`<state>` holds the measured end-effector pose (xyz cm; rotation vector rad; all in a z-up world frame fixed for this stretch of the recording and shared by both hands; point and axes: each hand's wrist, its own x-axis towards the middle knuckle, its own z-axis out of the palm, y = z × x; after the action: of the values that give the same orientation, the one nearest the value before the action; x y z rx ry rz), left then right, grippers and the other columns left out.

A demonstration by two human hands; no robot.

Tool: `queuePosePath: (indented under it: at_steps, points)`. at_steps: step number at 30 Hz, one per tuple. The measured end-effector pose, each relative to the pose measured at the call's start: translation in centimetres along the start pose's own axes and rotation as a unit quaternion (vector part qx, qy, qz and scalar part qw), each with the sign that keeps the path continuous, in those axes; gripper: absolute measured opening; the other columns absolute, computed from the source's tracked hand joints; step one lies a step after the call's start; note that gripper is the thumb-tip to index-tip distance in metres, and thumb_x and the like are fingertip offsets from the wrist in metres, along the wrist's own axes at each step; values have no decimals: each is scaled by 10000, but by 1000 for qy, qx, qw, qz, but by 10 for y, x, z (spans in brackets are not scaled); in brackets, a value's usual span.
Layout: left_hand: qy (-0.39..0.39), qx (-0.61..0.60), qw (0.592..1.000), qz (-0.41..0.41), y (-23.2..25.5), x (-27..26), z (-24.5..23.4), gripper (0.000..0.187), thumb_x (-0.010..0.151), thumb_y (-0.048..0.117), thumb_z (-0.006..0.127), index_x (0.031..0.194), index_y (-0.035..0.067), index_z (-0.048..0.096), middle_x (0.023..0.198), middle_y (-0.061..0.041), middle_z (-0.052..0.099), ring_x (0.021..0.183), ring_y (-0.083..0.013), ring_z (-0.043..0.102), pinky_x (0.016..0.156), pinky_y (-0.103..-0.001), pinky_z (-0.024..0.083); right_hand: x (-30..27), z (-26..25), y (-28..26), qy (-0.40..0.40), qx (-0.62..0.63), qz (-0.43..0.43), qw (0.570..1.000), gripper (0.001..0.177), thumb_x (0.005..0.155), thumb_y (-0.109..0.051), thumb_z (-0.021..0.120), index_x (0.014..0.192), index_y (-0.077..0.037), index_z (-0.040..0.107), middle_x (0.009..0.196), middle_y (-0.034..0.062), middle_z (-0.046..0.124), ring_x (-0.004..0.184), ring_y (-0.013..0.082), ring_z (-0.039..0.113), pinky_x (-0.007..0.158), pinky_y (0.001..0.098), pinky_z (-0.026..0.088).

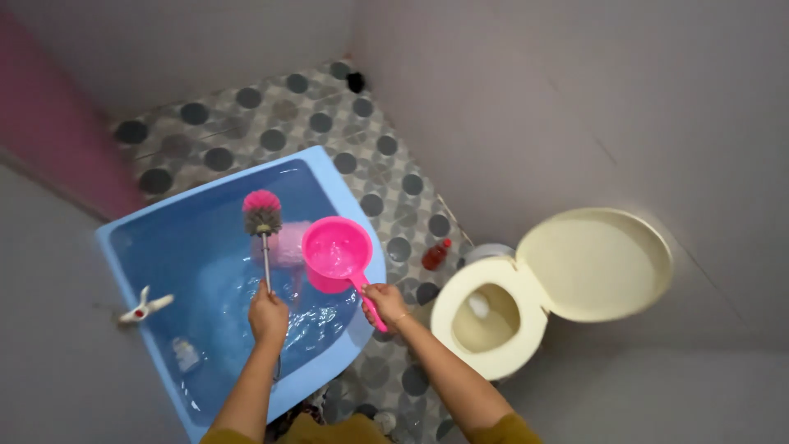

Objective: Scrubbing the inside of a toilet bowl with a brush and then rinsing it with water poured from a scoop.

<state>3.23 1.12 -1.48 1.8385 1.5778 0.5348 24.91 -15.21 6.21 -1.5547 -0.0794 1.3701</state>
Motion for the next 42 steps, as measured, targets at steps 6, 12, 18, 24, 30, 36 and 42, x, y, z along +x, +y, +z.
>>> queuePosePath:
  at_steps: [6,12,18,24,30,36,42]
  points:
    - [-59,11,993,102,45,7,54,466,976,110,518,1433,58,592,1095,-256,677,969,-453,650,860,-520,527,-33,-58,0,90,37,-83,992,323,982,-327,657,895,-17,636,623,87,616,405,160,519,355,307,407]
    - [-163,12,969,186,105,-8,100,462,979,139,534,1430,54,589,1060,-280,675,962,-460,650,867,-533,520,-68,-116,21,202,134,-111,964,308,988,-286,649,860,-7,626,630,80,610,422,165,524,371,310,404]
    - [-260,-21,934,244,166,-47,143,468,938,111,535,1395,52,614,1011,-286,689,919,-471,660,827,-550,523,-114,-188,43,287,246,-118,918,292,994,-234,611,853,22,620,639,96,597,444,175,525,393,310,398]
    - [-297,-1,900,319,199,-97,223,453,940,146,565,1388,106,624,1079,-269,696,963,-464,676,854,-546,535,-155,-288,56,388,281,-100,872,245,966,-163,629,874,64,625,660,123,613,475,192,550,432,329,439]
    - [-373,71,873,305,284,-148,240,383,967,186,580,1341,135,638,1107,-239,704,1006,-454,672,877,-551,531,-169,-395,19,469,263,-102,837,160,844,0,604,693,50,616,543,126,567,445,225,540,419,370,437]
    - [-414,37,850,323,333,-172,282,491,949,129,552,1438,94,573,1064,-266,698,977,-441,681,863,-531,540,-121,-549,-16,438,233,-123,860,145,838,-7,577,694,5,566,571,110,538,449,203,526,421,356,435]
    - [-391,25,860,327,341,-179,313,476,953,119,538,1424,85,594,1095,-259,685,1003,-445,670,878,-536,528,-127,-564,-89,427,195,-128,874,119,858,-8,571,742,16,570,608,118,571,472,204,544,441,357,464]
